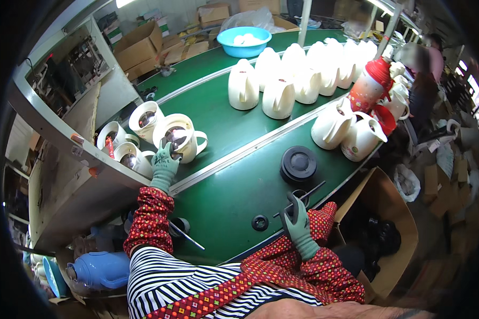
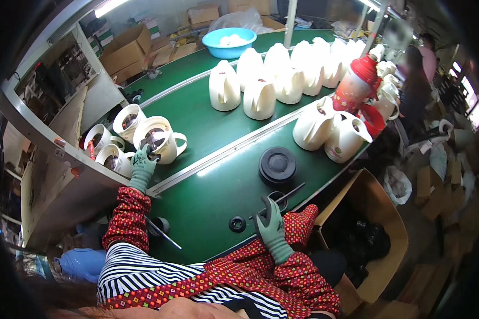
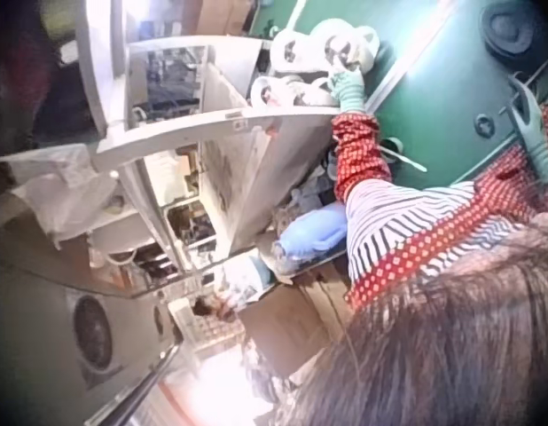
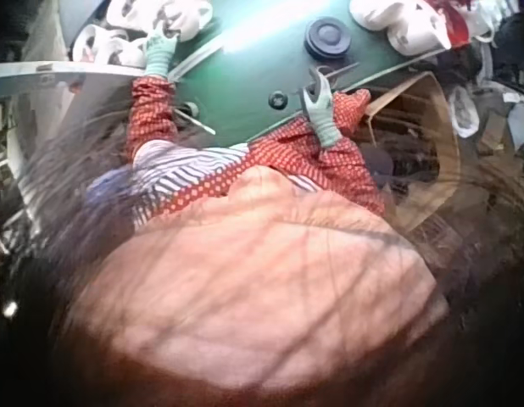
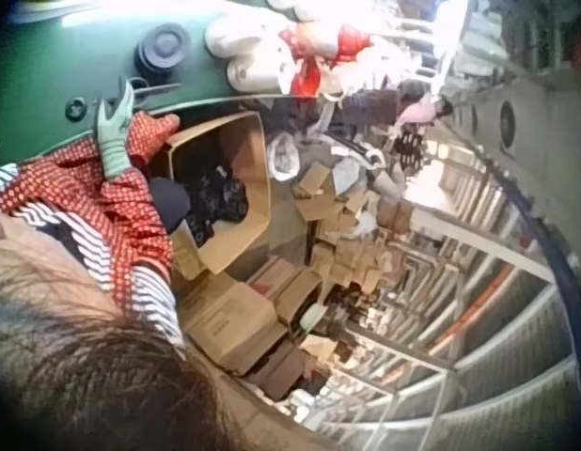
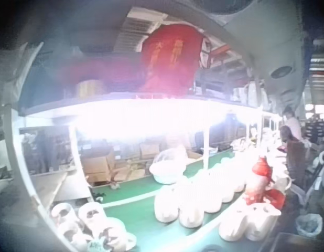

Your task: The person assembles white plastic kettles on a green conveyor belt. They pick up each kettle, insert a black base component, and place a black lid on top. Completed kettles are set aside on the belt.

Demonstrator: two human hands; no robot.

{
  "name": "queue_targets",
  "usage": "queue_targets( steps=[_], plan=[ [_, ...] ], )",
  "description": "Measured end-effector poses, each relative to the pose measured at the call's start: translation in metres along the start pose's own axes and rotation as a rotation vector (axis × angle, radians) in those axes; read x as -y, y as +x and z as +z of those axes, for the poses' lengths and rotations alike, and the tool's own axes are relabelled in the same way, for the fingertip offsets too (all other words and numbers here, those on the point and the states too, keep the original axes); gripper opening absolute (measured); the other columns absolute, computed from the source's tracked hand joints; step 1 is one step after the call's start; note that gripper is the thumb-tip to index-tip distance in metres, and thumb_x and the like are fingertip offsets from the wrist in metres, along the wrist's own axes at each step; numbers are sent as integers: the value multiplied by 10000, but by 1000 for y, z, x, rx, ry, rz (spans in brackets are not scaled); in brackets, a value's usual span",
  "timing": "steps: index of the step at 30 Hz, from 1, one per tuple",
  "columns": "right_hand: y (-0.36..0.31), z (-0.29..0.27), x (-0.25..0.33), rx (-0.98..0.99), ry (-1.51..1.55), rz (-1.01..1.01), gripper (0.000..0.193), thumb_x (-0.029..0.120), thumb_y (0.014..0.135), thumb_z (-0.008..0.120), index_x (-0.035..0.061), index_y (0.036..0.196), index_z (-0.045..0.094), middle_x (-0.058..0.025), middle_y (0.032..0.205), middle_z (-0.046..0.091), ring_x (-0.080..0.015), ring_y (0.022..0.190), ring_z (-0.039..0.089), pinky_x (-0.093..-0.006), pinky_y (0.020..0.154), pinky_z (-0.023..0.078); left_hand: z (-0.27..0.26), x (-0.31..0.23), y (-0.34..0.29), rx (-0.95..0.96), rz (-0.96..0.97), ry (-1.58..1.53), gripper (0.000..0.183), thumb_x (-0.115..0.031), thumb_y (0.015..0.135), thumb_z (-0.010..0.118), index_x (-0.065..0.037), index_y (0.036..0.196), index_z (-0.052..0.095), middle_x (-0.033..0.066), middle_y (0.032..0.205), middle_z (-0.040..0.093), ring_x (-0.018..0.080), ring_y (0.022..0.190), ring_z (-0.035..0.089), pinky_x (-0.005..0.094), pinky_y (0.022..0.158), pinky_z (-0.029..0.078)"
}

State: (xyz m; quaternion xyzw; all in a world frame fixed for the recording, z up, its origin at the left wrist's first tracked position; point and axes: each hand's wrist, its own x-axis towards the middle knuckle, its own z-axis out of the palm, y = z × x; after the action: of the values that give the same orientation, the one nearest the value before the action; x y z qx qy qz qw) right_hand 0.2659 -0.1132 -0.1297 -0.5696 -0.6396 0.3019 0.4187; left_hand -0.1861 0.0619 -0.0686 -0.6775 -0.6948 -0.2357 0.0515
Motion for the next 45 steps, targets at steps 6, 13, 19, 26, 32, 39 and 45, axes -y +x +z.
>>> queue_targets(
  steps=[6, 13, 19, 26, 32, 39, 45],
  plan=[
    [63, -6, 81, -1, -136, -95, 982, 513, 888, 798, 34, 1619, 350, -262, 1564, 433, -355, 1349, 544, -368, 931, 584, -61, -106, -56, 70, 261, -227, 332, -160, 757, 830, -106, 1010, 622, 129, 1134, 690, 378, 852, 713, 466, 738, 576],
    [78, -35, 129, 227, 780, 489, 782, 489, 865, 858, 60, 1446, 559, -91, 1105, 725, -153, 726, 711, -291, 559, 584, -114, -211, -111, 155, 702, -359, 278, -96, 752, 863, -85, 974, 695, 261, 1396, 635, 378, 815, 765, 399, 723, 622],
    [-6, -97, 61, 103, 1005, 425, 634, 300, 991, 758, -29, 1475, 514, -112, 1337, 664, -210, 1182, 676, -363, 1036, 562, -83, -212, -117, 52, 470, -1040, 594, -36, 935, 712, -8, 1483, 484, 200, 1239, 673, 179, 835, 699, 333, 892, 575],
    [-46, -145, 80, 63, 1227, 451, 745, 242, 933, 784, -12, 1540, 436, -160, 1427, 622, -295, 1288, 627, -452, 1117, 513, 8, -208, -134, 1455, -577, -2130, 644, -515, 1085, 498, -84, 1561, 441, 164, 1460, 596, 343, 1293, 620, 553, 1048, 538],
    [-24, -133, 75, 230, 1122, 551, 797, 263, 881, 833, -10, 1530, 460, -134, 1406, 642, -258, 1268, 635, -405, 1123, 493, 37, -206, -153, 1186, 247, -1436, 751, -188, 931, 810, -62, 1577, 448, 124, 1581, 513, 257, 1451, 480, 415, 1233, 349],
    [70, -77, 34, 465, 500, 416, 644, 457, 1001, 702, 46, 1478, 568, -148, 1378, 669, -247, 1250, 643, -349, 1072, 487, 14, -200, -133, 1081, 128, -1323, 728, -185, 943, 793, -55, 1574, 452, 127, 1573, 522, 267, 1439, 495, 421, 1223, 363],
    [162, -38, -9, 176, -963, 148, 1020, 748, 807, 730, 242, 1632, 405, -341, 1655, 278, -518, 1505, 310, -612, 1222, 262, -2, -196, -119, 1003, 35, -1250, 710, -182, 953, 778, -48, 1571, 456, 129, 1566, 530, 277, 1429, 509, 425, 1215, 375]
  ],
)
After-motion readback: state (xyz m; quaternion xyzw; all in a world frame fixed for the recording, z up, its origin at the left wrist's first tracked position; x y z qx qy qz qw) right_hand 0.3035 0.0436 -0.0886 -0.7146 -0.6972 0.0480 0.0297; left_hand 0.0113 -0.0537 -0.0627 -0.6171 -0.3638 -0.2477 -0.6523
